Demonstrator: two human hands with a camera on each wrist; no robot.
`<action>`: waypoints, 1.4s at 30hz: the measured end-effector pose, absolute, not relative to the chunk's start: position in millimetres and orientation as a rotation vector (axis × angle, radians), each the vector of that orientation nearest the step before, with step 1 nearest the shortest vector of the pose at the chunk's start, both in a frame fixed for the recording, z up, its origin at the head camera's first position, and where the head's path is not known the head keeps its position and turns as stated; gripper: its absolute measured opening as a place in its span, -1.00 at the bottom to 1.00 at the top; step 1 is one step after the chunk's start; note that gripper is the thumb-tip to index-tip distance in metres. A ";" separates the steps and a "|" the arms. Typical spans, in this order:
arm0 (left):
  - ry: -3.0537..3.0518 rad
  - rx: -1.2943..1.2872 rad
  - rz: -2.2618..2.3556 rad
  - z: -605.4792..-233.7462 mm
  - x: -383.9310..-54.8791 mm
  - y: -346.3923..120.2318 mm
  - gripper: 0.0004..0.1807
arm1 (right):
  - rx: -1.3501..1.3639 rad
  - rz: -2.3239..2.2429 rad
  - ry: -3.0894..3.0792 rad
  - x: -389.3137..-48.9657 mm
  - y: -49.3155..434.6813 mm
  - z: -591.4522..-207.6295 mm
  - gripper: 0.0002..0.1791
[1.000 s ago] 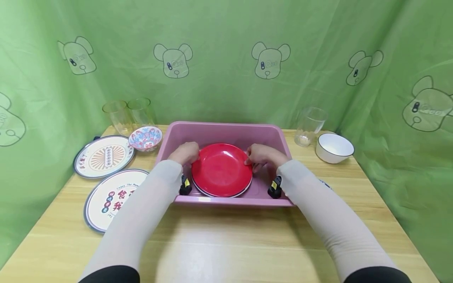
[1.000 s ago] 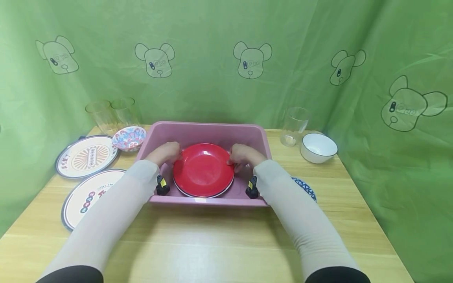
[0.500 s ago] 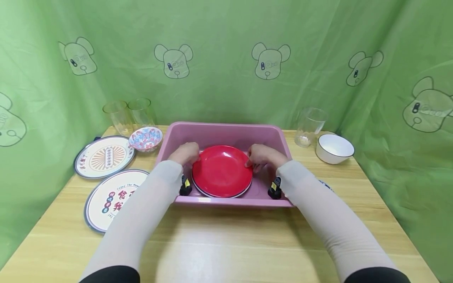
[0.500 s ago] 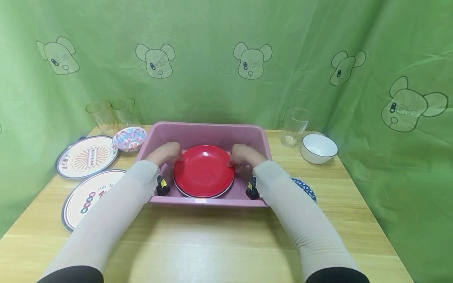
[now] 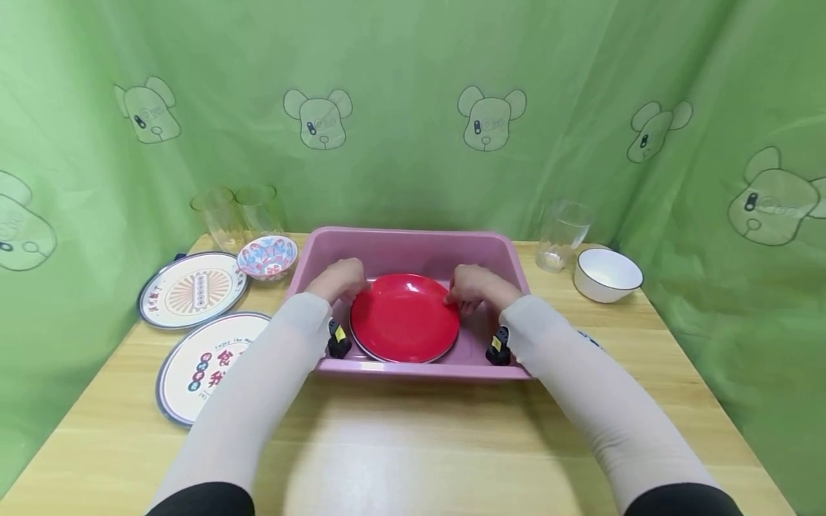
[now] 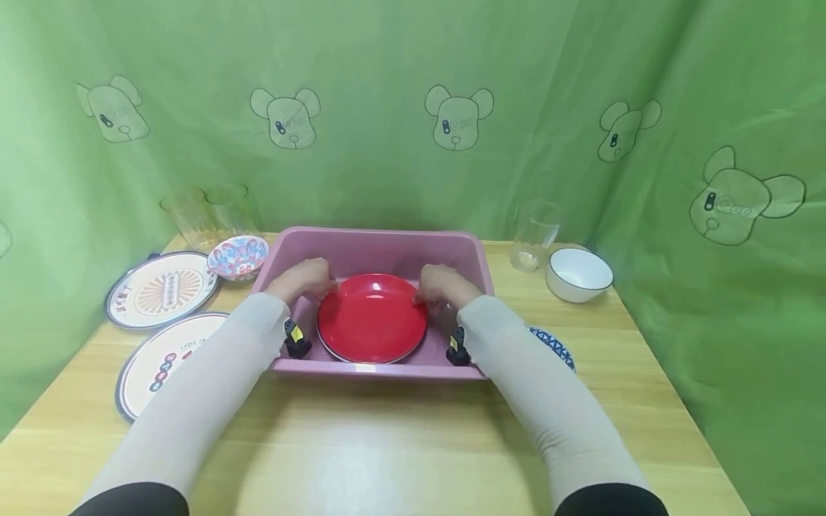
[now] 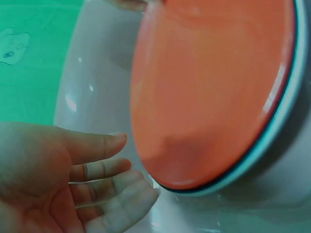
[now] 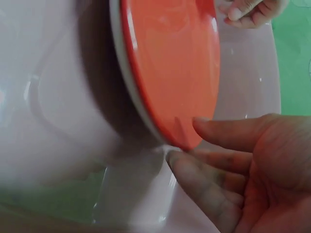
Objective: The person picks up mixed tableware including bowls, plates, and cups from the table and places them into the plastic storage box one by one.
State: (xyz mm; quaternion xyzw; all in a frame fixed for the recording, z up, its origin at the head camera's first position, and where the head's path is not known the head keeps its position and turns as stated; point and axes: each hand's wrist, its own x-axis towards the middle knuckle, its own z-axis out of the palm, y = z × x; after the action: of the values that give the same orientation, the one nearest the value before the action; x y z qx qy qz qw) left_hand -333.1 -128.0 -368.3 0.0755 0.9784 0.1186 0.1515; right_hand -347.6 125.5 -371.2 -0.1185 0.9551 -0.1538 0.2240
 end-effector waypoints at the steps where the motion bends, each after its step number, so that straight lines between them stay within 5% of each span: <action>1: 2.817 0.241 0.349 -367.7 -333.0 -127.8 -0.69 | -0.318 -0.417 2.651 -346.9 125.2 -371.0 -0.81; 24: 2.836 0.287 0.884 -307.4 -311.4 -196.7 -0.52 | -0.632 -0.405 2.865 -335.0 138.0 -304.5 -0.66; 42: 2.942 0.216 0.841 -314.9 -266.0 -266.5 -0.41 | -0.478 -0.698 2.953 -323.4 196.4 -301.3 -0.50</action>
State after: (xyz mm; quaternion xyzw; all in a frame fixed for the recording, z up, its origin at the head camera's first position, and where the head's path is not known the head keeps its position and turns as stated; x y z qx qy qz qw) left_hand -266.0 -266.5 -314.9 0.0705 0.9584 0.2741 0.0369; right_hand -323.4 196.4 -301.3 -0.1556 0.9607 -0.2271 0.0350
